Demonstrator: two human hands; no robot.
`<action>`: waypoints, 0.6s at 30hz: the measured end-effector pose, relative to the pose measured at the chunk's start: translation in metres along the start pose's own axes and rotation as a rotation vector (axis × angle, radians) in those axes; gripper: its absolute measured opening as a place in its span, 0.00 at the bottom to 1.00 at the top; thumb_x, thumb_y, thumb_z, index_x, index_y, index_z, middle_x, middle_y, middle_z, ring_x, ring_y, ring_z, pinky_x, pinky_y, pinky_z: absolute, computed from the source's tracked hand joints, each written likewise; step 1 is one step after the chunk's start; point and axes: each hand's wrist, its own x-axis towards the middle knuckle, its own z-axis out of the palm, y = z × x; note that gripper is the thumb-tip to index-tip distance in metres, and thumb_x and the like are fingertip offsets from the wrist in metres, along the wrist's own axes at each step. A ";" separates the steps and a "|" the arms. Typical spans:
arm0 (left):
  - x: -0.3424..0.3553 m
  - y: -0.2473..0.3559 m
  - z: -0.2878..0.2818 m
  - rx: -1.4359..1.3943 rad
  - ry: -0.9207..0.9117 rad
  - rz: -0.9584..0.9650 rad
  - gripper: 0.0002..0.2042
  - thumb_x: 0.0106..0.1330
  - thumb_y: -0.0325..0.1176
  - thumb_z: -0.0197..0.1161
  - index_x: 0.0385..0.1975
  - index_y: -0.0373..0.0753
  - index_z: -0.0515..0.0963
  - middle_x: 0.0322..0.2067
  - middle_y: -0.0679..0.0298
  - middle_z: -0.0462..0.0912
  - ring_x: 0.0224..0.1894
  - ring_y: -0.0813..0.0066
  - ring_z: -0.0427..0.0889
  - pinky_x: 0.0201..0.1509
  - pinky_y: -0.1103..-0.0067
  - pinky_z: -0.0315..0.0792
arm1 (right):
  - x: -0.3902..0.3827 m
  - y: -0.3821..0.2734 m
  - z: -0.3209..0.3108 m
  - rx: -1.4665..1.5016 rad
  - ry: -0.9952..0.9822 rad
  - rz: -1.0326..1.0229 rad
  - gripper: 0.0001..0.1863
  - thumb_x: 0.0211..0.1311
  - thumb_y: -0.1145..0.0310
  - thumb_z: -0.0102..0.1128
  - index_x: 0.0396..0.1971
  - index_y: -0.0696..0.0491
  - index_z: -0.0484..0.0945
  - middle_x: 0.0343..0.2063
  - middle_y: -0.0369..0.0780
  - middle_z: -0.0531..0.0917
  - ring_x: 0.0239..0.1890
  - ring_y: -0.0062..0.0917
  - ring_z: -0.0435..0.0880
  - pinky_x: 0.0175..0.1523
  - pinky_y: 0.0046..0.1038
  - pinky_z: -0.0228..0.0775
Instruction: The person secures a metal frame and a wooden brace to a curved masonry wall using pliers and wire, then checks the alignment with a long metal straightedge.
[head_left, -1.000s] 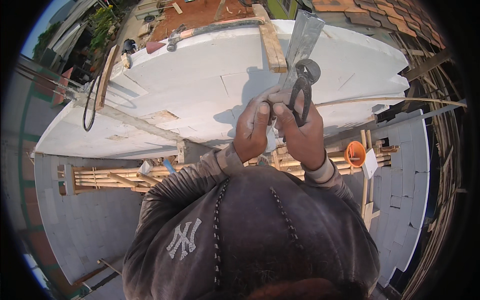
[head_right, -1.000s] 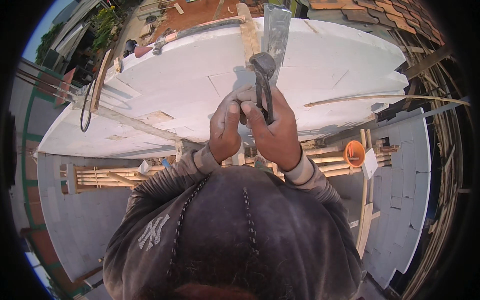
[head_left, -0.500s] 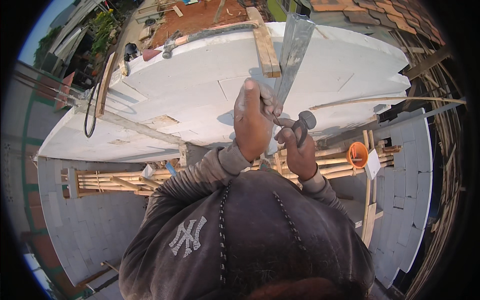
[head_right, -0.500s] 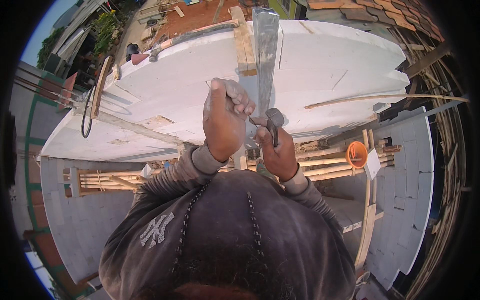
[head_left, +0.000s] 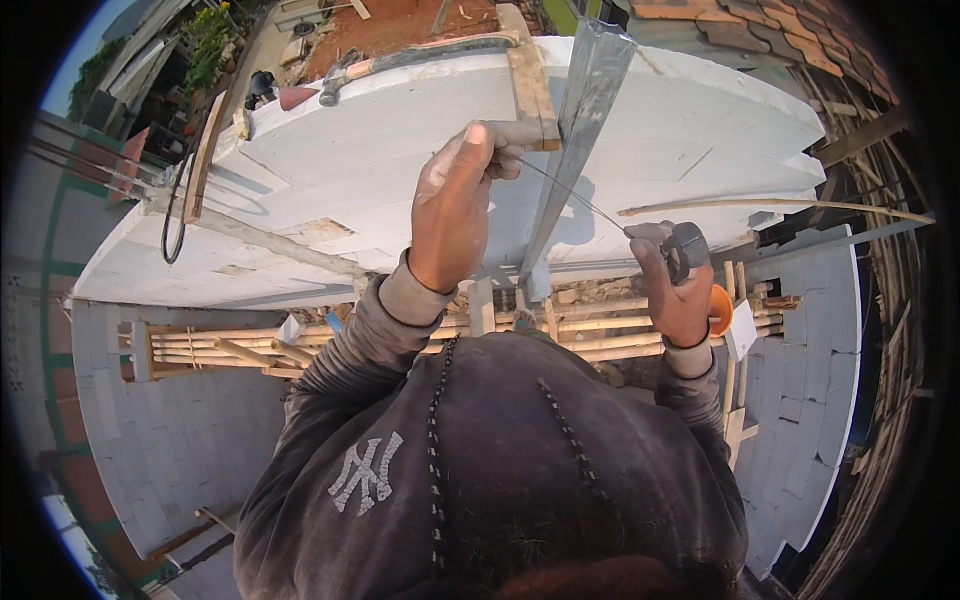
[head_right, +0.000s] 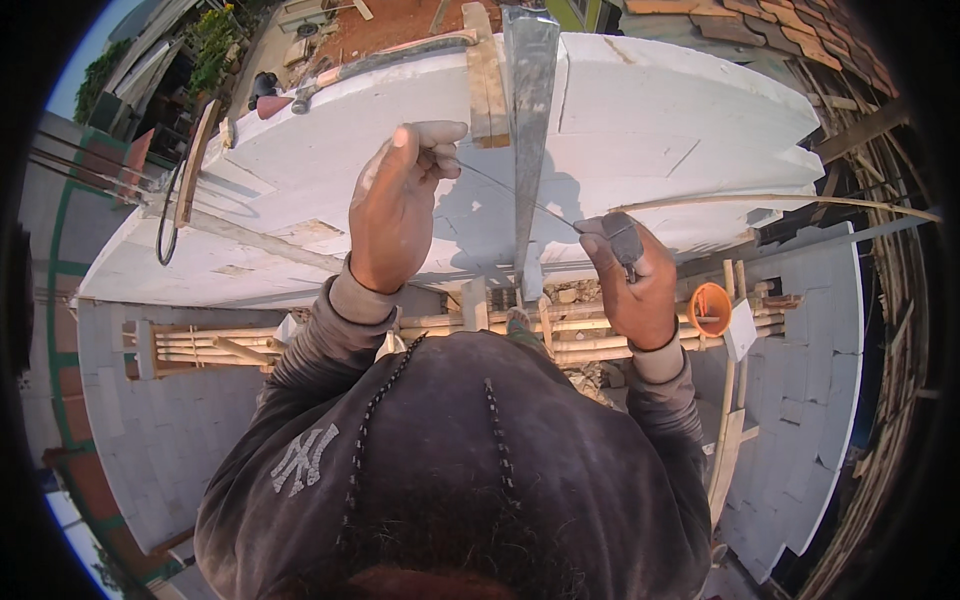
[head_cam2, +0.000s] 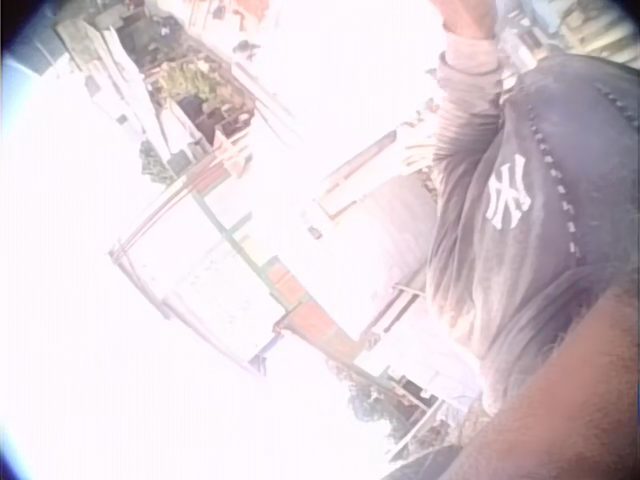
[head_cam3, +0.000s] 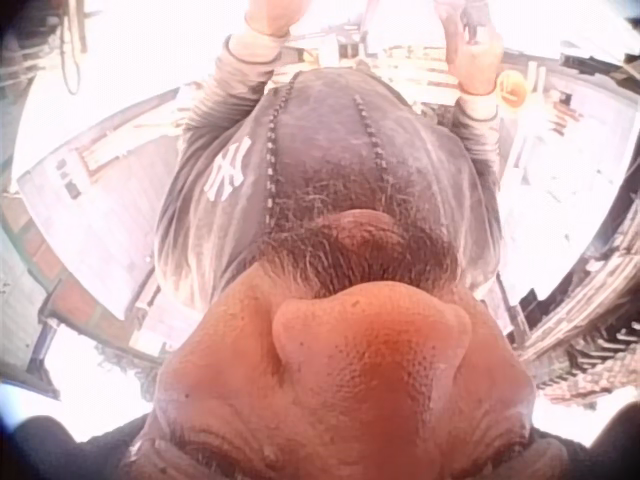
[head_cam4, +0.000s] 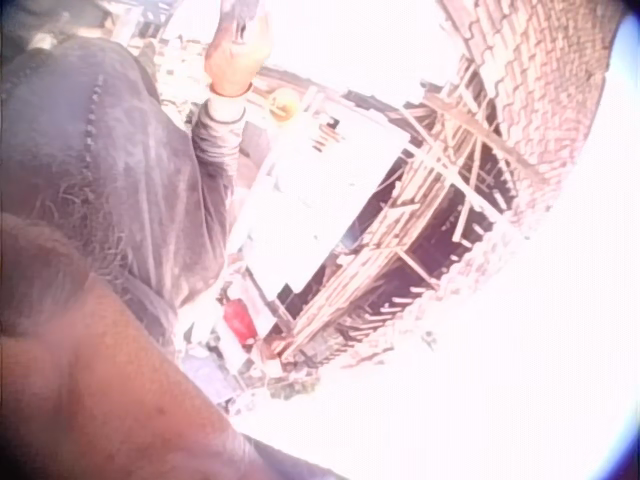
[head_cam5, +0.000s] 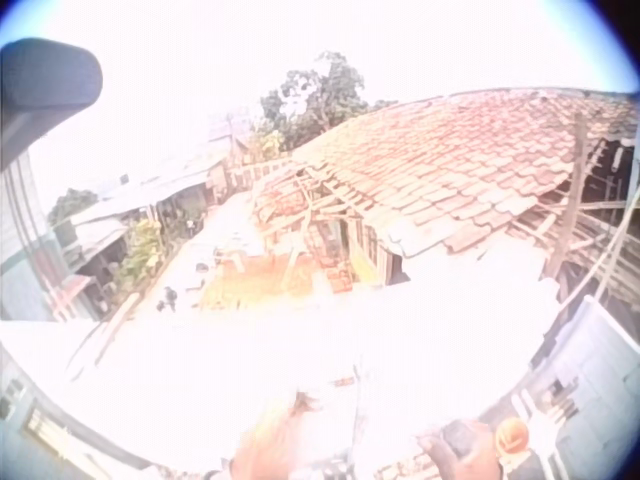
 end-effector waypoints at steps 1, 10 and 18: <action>0.003 0.003 -0.001 0.086 -0.096 0.042 0.27 0.83 0.50 0.43 0.58 0.28 0.76 0.43 0.63 0.77 0.47 0.73 0.74 0.58 0.74 0.67 | 0.003 -0.003 -0.009 -0.015 0.055 0.040 0.10 0.70 0.71 0.66 0.44 0.62 0.84 0.31 0.38 0.83 0.33 0.23 0.79 0.41 0.26 0.71; 0.026 -0.001 -0.039 0.464 0.118 0.118 0.21 0.78 0.42 0.59 0.60 0.31 0.75 0.44 0.63 0.82 0.46 0.79 0.78 0.53 0.78 0.73 | 0.096 -0.006 -0.058 0.135 0.341 -0.032 0.17 0.73 0.60 0.64 0.51 0.58 0.83 0.26 0.29 0.75 0.25 0.11 0.65 0.30 0.17 0.55; 0.055 -0.001 -0.030 1.371 0.200 0.958 0.19 0.72 0.33 0.61 0.62 0.39 0.76 0.47 0.58 0.84 0.53 0.56 0.79 0.69 0.63 0.61 | 0.183 0.050 -0.037 -0.102 -0.283 -0.109 0.22 0.74 0.54 0.62 0.52 0.58 0.84 0.39 0.34 0.85 0.42 0.18 0.77 0.54 0.25 0.71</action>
